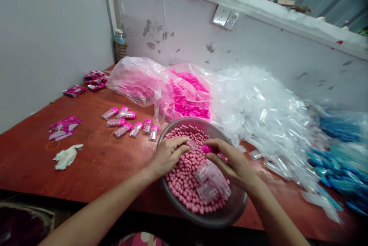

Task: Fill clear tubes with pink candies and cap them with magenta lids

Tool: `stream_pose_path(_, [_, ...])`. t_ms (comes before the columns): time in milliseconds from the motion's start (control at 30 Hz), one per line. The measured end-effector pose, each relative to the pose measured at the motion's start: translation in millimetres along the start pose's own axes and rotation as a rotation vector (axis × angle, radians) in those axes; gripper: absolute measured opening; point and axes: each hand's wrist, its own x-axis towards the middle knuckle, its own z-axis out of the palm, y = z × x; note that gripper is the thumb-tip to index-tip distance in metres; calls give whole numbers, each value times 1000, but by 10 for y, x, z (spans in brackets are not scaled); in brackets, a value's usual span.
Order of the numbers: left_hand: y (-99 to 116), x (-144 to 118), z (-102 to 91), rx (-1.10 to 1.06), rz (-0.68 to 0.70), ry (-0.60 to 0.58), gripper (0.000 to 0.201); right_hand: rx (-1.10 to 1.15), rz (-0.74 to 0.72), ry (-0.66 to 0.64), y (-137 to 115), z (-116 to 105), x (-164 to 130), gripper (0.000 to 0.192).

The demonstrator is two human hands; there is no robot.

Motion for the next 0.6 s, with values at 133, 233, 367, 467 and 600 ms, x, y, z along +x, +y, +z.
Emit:
stream_pose_path(133, [9,0,0,-43,1,-24,23,232,105,189,-14,125,19,18])
stream_pose_path(233, [17,-10,1,-78,19,-67,24,295,119,185,-63,250,78,17])
stream_pose_path(367, [1,-38,1,-56,27,-41,24,285,95,145,-81,313,104,12])
stream_pose_path(467, [-9,-64,1,-20,54,-16,21,217,61,120,-70,308,70,8])
stream_pose_path(600, [-7,-99,1,55,116,-47,21,91,-7,116,-82,336,-2,2])
